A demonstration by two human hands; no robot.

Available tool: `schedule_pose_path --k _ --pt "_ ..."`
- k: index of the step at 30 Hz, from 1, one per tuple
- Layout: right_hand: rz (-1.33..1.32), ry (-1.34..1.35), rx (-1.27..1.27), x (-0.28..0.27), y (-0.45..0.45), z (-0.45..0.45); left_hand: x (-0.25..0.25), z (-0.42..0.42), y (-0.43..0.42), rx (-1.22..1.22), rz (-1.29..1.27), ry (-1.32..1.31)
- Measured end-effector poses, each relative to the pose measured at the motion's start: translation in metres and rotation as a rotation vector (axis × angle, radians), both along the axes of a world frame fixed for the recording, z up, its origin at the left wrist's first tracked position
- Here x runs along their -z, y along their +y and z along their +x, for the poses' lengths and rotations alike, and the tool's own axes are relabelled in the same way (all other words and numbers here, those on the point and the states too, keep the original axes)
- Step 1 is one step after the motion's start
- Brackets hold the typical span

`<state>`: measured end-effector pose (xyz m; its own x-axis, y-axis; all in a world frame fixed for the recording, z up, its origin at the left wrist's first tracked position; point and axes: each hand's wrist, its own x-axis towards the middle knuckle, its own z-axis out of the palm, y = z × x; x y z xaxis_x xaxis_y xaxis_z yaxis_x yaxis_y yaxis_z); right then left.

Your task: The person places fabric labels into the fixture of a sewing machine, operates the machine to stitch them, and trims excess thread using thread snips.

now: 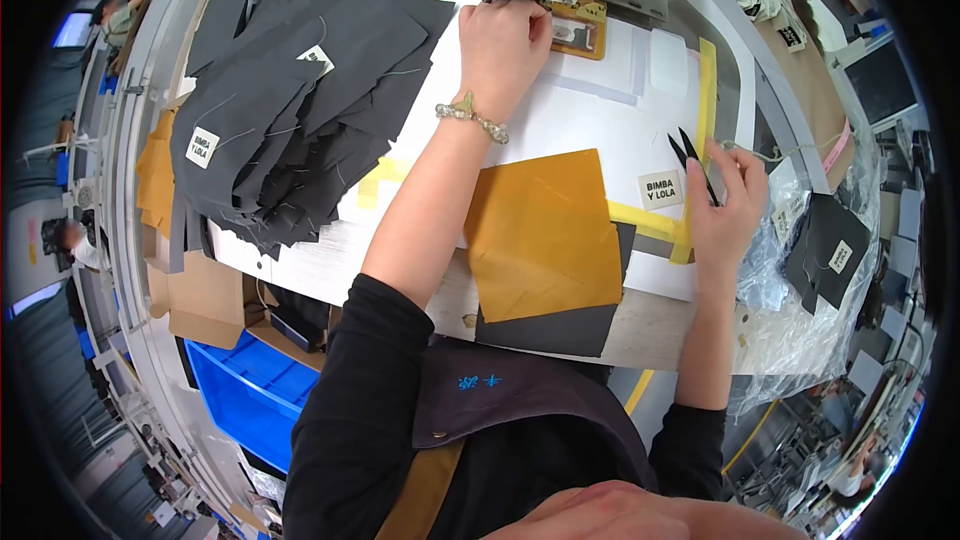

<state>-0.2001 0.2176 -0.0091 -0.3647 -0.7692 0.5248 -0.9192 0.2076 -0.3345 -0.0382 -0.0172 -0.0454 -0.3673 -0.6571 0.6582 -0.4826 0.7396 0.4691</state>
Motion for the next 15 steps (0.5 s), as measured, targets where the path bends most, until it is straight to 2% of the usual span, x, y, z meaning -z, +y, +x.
schedule_pose_path --k 6,9,12,15 --pt "-0.030 -0.080 -0.253 -0.042 -0.054 0.004 -0.004 0.001 0.003 -0.036 0.007 -0.053" --pt "-0.035 -0.162 -0.410 -0.032 -0.101 -0.008 -0.003 0.000 0.002 -0.032 0.025 -0.036" --pt "0.004 -0.380 -0.537 -0.015 -0.141 -0.015 -0.002 0.001 0.002 -0.028 0.014 -0.030" --pt "0.070 -0.323 -0.602 0.002 -0.167 -0.015 -0.002 0.001 0.002 -0.026 0.024 -0.043"
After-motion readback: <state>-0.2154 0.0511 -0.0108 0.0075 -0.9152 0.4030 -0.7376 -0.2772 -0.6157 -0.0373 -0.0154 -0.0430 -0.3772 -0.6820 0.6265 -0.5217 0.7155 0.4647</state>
